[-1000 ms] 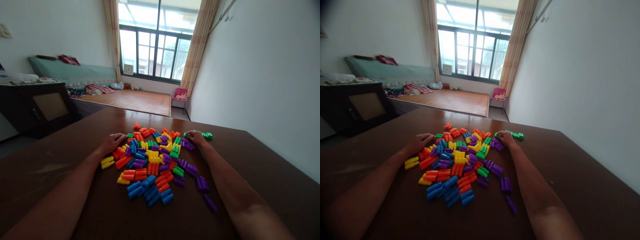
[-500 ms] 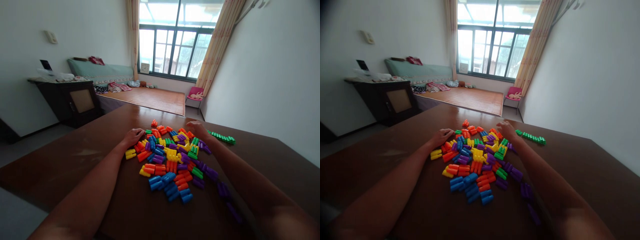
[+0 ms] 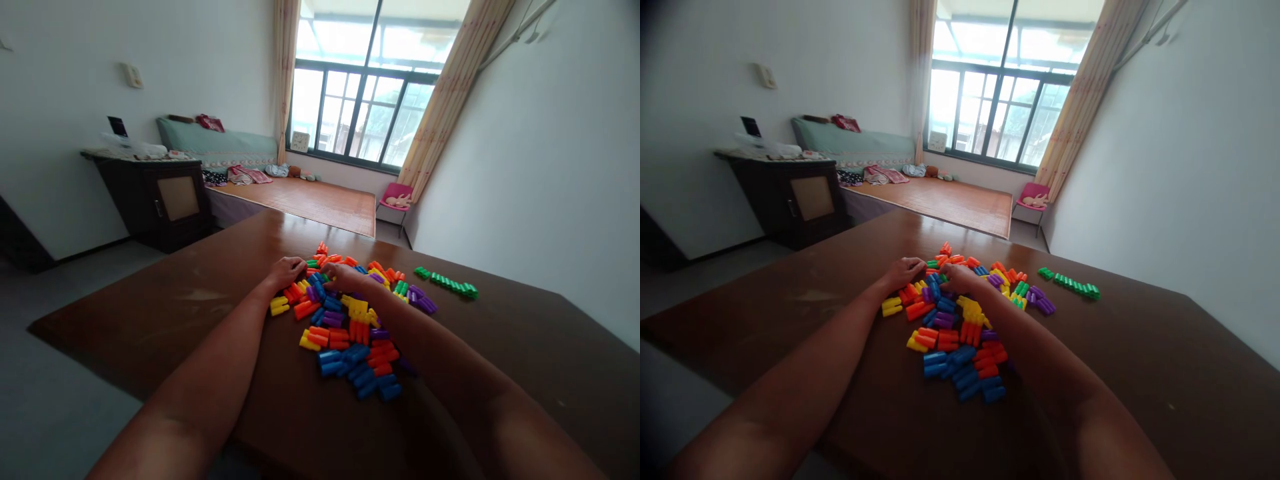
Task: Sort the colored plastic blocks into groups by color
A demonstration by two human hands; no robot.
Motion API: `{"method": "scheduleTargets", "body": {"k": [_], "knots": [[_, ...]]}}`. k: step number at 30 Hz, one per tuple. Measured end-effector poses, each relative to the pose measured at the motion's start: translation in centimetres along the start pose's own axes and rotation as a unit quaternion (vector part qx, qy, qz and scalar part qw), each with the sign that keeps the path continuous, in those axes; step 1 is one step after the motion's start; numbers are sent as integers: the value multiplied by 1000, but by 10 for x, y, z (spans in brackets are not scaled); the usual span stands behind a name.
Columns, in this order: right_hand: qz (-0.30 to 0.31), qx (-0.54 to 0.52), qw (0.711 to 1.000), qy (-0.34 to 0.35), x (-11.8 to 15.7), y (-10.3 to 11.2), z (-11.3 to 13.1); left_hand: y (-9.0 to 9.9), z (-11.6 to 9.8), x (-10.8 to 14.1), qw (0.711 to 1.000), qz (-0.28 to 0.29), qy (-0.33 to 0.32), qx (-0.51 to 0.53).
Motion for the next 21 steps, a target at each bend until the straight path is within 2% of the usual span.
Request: {"method": "scheduleTargets", "body": {"k": [4,8,12,15,17,19,21], "knots": [[17,-108,993,-52,3,8,-19,1,0,1,1000,-4,5,2],[-44,-186,978,-83,17,34,-40,1,-1,1,1000,-6,0,12],[-110,-205,967,-100,45,67,-65,2,-2,1,1000,-10,7,8],[-179,-213,956,-97,80,101,-97,1,-2,1,1000,-1,11,10],[-235,-205,944,-107,113,124,-130,1,-2,1,1000,3,10,13],[-286,-162,933,-145,152,142,-170,1,-1,0,1000,5,10,18],[-313,-92,924,-201,193,149,-209,2,-1,-1,1000,8,12,21]]}}
Point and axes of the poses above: each hand's wrist, its own x-axis away from the middle knuckle, its own y-axis out of the back of the hand, z = x × y, the point moved 8 cm from there along -x, towards the middle knuckle, and after that the axes turned 1 degree about z, right-handed, at the moved point
